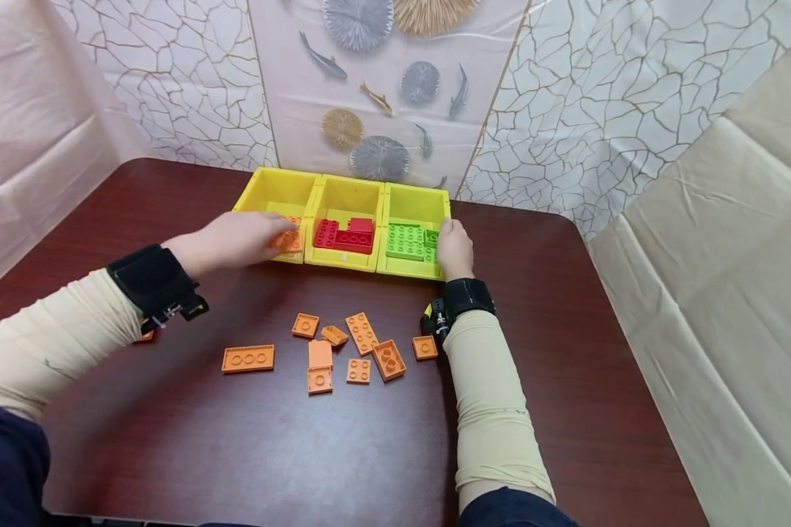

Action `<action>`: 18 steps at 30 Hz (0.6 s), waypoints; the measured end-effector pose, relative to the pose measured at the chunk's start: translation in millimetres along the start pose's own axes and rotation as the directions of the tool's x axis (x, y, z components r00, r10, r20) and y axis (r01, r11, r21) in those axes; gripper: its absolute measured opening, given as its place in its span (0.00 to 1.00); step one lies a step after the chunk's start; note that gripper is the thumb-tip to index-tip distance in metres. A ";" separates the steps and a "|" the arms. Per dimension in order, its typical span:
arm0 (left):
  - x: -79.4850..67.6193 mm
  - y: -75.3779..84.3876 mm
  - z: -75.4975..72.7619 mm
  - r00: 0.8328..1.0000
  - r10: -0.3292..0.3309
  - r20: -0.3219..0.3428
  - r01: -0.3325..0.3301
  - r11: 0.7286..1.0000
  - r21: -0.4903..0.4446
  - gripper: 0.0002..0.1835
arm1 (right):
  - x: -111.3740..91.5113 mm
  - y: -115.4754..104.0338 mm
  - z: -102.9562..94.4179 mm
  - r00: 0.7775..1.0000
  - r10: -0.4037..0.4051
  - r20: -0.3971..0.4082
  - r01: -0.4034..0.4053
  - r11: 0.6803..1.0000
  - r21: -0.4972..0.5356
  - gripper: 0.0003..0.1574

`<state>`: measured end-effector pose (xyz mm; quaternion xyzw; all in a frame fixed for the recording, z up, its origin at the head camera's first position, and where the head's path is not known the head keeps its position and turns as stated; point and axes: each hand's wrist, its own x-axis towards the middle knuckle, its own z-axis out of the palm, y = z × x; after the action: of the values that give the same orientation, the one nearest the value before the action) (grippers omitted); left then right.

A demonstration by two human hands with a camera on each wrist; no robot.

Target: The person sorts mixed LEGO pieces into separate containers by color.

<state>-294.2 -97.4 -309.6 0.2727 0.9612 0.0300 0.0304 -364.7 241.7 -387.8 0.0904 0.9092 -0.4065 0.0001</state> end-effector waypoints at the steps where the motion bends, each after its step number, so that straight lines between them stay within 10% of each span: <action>1: 3.2 -6.2 -1.7 1.000 -0.021 0.004 0.021 1.000 0.008 0.21 | -0.2 -0.3 0.4 1.000 0.000 -0.002 0.000 1.000 -0.003 0.36; 10: 58.2 -43.5 -4.8 0.978 -0.188 0.087 0.188 0.982 0.012 0.18 | -0.2 4.5 3.1 1.000 0.016 -0.007 -0.015 1.000 0.020 0.36; 18: 90.3 -54.5 5.7 0.982 -0.108 0.154 0.123 0.988 -0.092 0.18 | -0.2 1.4 2.1 1.000 0.012 -0.014 -0.012 1.000 0.028 0.35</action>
<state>-398.9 -95.9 -323.1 0.2159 0.9677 0.0565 0.1176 -364.4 241.0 -390.2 0.0986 0.9028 -0.4185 -0.0052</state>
